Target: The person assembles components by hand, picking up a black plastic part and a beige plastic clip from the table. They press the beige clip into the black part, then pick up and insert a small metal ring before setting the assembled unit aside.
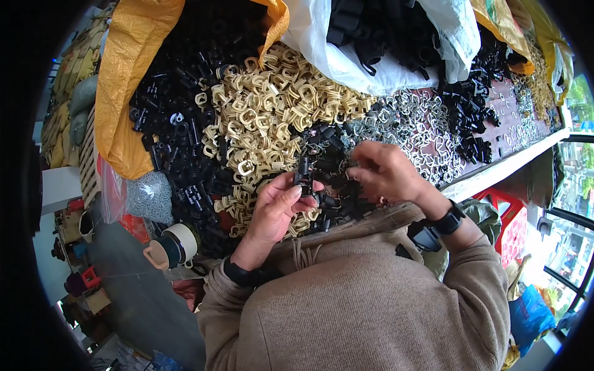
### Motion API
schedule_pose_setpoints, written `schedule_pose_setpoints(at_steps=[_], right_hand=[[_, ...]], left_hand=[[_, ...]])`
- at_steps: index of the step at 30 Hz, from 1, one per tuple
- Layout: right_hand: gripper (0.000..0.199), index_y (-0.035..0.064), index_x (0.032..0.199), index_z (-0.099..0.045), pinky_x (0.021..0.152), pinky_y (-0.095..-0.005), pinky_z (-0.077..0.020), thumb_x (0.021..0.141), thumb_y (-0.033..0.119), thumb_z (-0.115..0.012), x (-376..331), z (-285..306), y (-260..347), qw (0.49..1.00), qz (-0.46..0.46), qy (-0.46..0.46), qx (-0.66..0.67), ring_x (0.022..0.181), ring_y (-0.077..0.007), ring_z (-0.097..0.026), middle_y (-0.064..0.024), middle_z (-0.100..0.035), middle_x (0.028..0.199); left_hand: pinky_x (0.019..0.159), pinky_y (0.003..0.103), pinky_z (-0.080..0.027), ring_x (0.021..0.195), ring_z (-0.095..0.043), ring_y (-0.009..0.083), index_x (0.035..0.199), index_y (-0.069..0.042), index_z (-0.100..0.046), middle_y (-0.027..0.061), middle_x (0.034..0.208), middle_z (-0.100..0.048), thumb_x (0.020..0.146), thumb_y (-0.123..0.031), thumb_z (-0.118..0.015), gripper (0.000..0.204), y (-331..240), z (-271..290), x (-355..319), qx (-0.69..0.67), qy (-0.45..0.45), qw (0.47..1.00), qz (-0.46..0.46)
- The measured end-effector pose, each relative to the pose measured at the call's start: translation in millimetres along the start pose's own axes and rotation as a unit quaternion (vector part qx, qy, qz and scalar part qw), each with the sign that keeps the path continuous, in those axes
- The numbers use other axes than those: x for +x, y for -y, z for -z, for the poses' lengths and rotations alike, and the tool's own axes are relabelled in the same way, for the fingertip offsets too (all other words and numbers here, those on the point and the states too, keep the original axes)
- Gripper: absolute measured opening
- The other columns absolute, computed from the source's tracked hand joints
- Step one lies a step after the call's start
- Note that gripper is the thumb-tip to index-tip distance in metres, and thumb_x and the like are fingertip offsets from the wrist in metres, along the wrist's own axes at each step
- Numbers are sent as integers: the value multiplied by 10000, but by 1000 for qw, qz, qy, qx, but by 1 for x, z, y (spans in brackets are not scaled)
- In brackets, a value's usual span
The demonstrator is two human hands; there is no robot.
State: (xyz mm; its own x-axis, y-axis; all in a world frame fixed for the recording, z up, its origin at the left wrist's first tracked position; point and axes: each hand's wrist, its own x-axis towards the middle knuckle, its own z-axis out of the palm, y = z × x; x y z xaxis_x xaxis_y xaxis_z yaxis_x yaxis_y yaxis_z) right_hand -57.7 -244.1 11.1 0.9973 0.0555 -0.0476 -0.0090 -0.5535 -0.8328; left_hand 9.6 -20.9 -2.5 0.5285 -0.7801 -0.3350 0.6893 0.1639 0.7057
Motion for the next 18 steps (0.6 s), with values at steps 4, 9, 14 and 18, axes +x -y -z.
schedule_pose_setpoints(at_steps=[4,9,14,18], right_hand=[[206,20,852,-502,464,-248,-392,692,72,-621,-19,20,-16,986,-66,-86,-130,529,-111,-489,-52,-489,642],[195,27,851,-502,478,-280,-404,703,99,-606,-41,33,-42,946,-82,-157,-273,539,-179,-516,-84,-501,662],[176,30,844,-500,493,-313,-410,719,121,-583,-48,32,-51,940,-89,-151,-293,547,-227,-521,-104,-517,676],[156,27,830,-502,499,-317,-411,724,116,-574,-47,29,-49,947,-99,-149,-267,552,-232,-524,-106,-519,675]], left_hand=[[647,244,-489,727,-572,125,1096,20,-431,144,970,-551,830,-150,-469,318,6,2,-1,-6,-2,1000,0],[646,224,-479,721,-570,107,1086,-7,-456,103,952,-566,827,-157,-483,300,6,0,-1,-22,8,1000,8],[654,240,-486,723,-571,120,1055,22,-449,145,977,-547,831,-158,-465,288,6,-1,-2,-21,10,999,23],[644,234,-485,709,-568,113,1058,27,-450,146,978,-546,834,-158,-455,290,6,-1,-3,-16,18,1000,17]])
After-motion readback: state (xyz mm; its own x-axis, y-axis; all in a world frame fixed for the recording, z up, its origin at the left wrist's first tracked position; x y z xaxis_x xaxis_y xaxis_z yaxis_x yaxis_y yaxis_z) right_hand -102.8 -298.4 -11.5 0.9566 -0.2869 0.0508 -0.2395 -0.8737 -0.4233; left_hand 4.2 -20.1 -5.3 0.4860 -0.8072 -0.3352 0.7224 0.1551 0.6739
